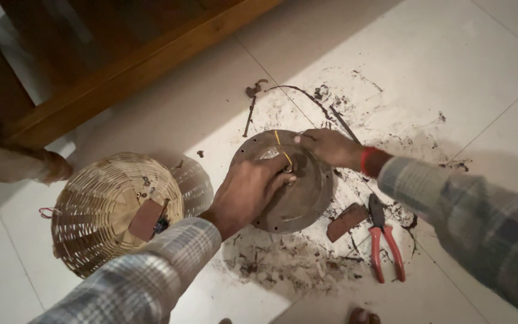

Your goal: The person kneels on a tiled floor repairing a metal fan motor housing. They use pliers to grip and cut a wire, work on the central hub with a screwdriver, and rub the metal surface with sandpaper while holding the housing steady with the other hand.

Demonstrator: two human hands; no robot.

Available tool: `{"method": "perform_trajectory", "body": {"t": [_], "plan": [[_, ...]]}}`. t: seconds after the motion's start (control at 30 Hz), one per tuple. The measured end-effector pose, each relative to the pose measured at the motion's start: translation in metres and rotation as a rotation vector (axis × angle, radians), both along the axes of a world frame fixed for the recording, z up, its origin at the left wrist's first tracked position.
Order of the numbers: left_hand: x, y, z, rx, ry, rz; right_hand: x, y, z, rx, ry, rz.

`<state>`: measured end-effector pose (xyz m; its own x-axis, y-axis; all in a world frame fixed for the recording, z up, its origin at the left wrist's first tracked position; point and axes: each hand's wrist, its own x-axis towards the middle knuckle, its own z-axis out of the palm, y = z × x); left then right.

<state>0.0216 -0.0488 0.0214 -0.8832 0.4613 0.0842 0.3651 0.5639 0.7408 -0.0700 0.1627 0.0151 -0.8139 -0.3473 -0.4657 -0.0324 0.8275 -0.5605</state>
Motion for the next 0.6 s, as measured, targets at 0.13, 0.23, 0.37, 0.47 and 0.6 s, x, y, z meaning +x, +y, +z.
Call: {"method": "perform_trajectory", "body": {"t": [0.13, 0.23, 0.37, 0.47, 0.6], "plan": [[0.006, 0.001, -0.002, -0.002, 0.068, 0.038, 0.024, 0.013, -0.018, 0.068, -0.058, -0.244], [0.006, 0.002, -0.003, -0.074, -0.014, 0.018, 0.058, 0.022, -0.028, -0.121, -0.199, -0.611], [0.003, 0.008, -0.002, -0.098, -0.006, -0.004, 0.141, 0.028, -0.051, -0.507, -0.340, -0.933], [0.004, 0.008, -0.002, -0.150, 0.103, -0.017, 0.181, 0.025, -0.071, -0.837, -0.419, -0.826], [0.002, -0.002, -0.008, -0.166, -0.116, -0.102, 0.189, 0.020, -0.076, -0.363, -0.549, -0.921]]}}
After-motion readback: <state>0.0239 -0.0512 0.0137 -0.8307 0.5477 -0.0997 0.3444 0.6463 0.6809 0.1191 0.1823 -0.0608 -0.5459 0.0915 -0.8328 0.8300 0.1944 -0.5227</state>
